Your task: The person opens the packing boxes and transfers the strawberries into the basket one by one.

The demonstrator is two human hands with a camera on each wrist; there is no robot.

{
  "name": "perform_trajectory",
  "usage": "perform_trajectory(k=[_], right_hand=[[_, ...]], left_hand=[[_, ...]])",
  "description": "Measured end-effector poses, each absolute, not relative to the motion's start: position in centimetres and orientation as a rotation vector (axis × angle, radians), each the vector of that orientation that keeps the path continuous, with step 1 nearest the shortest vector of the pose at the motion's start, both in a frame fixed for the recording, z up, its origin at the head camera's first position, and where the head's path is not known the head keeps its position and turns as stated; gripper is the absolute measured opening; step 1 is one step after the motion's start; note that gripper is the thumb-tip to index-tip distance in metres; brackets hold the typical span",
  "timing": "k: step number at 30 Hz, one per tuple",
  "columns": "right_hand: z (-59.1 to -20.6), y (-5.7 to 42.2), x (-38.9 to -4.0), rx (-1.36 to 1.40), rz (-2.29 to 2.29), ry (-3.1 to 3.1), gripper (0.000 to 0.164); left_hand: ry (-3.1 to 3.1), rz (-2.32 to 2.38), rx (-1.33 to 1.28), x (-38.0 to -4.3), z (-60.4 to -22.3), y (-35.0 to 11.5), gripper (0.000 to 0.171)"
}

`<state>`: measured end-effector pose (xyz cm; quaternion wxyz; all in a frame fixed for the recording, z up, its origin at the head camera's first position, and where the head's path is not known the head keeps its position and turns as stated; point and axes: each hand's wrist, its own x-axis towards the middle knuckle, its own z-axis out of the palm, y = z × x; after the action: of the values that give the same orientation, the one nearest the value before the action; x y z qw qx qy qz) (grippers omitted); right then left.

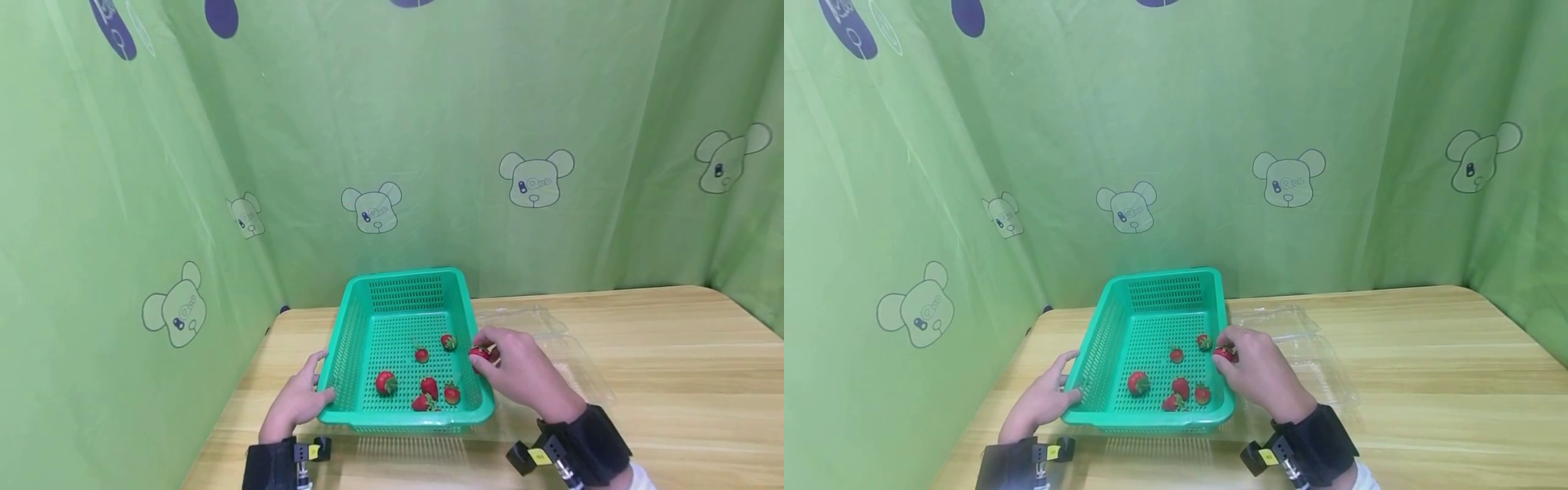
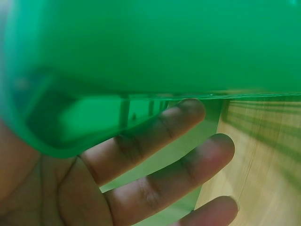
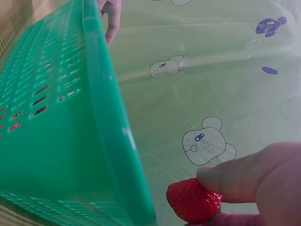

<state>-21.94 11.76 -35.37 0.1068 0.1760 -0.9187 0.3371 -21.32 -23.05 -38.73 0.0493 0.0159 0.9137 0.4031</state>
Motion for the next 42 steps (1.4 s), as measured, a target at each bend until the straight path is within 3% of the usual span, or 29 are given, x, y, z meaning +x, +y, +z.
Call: perform_trajectory(k=[14, 22, 42], right_hand=[[-35.8, 11.4, -21.7, 0.566, 1.0, -2.616, 0.01], [-35.6, 11.5, -21.7, 0.553, 1.004, -2.599, 0.018], [-36.8, 17.2, -24.2, 0.4, 0.905, -2.916, 0.03]], left_hand=[[2.786, 1.226, 0.057, -21.5, -38.9, -23.0, 0.071], [2.786, 1.233, 0.063, -21.4, -38.9, -23.1, 0.072], [2.794, 1.22, 0.045, -21.4, -39.0, -23.2, 0.071]])
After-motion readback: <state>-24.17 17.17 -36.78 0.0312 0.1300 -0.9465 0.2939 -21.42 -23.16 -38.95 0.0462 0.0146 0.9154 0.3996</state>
